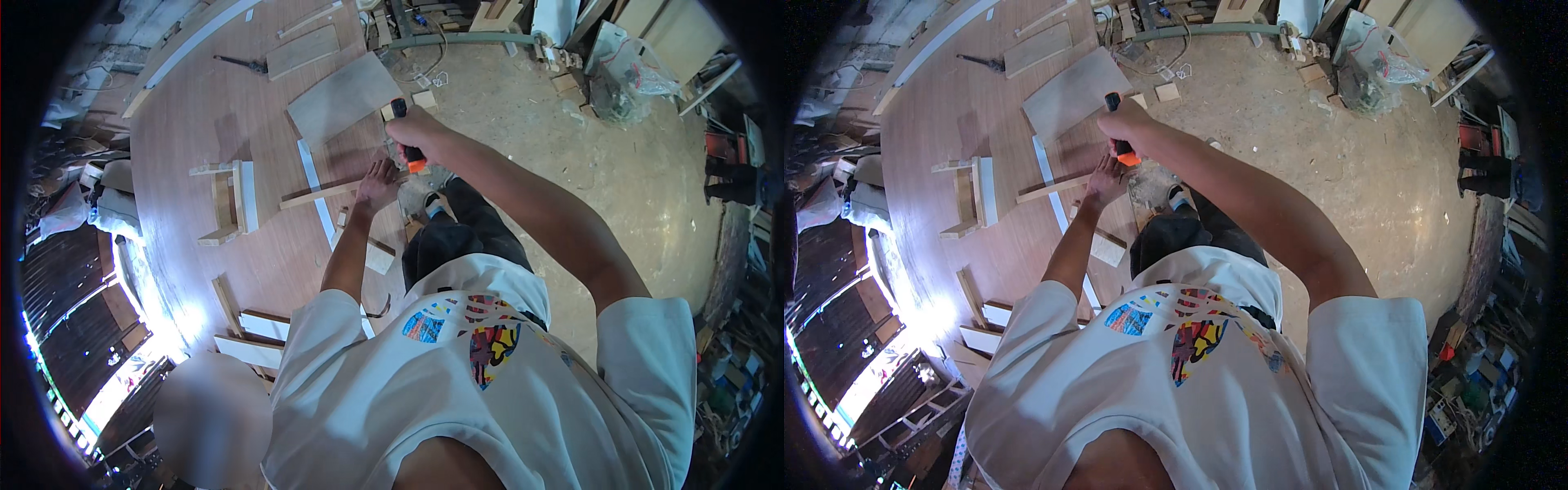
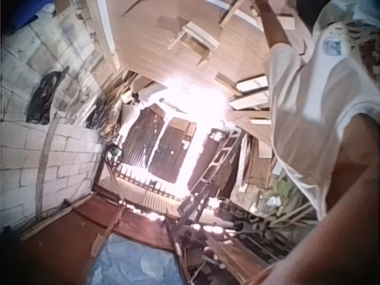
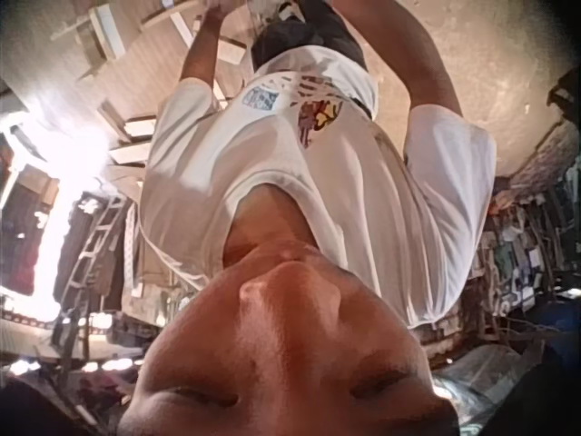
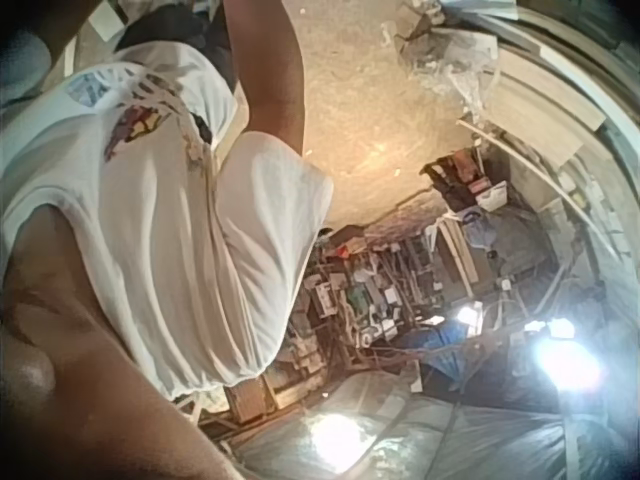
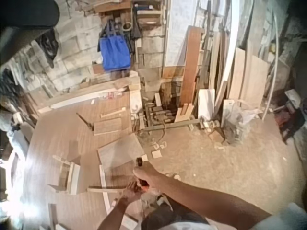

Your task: Sawing small pieces of wood in a workshop.

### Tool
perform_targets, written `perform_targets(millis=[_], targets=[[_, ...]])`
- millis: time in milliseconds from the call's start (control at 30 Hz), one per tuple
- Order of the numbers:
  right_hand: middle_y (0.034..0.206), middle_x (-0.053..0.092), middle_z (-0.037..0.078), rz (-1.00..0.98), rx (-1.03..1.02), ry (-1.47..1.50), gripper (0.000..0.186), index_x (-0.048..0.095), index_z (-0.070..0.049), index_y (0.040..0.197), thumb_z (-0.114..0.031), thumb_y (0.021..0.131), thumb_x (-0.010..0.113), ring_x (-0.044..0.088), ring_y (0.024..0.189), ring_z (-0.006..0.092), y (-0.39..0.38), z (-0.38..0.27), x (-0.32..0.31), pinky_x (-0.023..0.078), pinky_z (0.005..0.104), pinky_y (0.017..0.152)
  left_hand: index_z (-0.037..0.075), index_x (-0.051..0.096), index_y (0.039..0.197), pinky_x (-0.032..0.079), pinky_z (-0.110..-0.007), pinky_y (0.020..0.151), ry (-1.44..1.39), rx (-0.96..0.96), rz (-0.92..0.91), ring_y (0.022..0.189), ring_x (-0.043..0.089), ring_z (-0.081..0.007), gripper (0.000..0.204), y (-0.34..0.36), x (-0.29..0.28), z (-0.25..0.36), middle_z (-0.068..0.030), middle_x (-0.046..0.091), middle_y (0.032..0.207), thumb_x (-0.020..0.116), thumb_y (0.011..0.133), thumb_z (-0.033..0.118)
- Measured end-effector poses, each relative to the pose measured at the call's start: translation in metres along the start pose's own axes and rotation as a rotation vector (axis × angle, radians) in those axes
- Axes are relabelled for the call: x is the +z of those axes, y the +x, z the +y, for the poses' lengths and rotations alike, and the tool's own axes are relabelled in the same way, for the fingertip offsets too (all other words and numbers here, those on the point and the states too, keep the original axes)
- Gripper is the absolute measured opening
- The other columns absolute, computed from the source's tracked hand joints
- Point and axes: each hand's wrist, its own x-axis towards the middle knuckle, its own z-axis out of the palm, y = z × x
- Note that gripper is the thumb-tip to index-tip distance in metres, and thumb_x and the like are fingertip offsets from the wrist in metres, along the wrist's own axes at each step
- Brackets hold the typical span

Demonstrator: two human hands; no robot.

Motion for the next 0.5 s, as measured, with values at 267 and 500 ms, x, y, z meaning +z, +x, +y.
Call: perform_targets(millis=[267,500], targets=[[0.059,0.048,0.012,0.014,0.002,-0.023,0.008,0.045,0.003,0.075,-0.002,0.079,0.049,0.048,0.045,0.0182,-0.017,0.007,0.002,0.040,0.0336,0.037,0.001,0.060,0.103,0.039,-0.040,0.097,-0.185,-0.136,-0.172,0.110,0.048,-0.0325,0.035,0.004,-0.009,0.001,-0.0174,0.053,0.114,0.057,0.079,0.026],[0.055,0.047,0.011,0.023,-0.003,0.012,0.009,0.045,0.003,0.071,-0.001,0.078,0.048,0.047,0.042,0.0181,-0.005,0.005,0.005,0.039,0.0338,0.035,0.003,0.062,0.099,0.041,-0.041,0.092,-0.031,-0.009,0.082,0.105,0.050,-0.0327,0.031,0.006,-0.003,-0.001,-0.0169,0.053,0.110,0.059,0.077,0.025]])
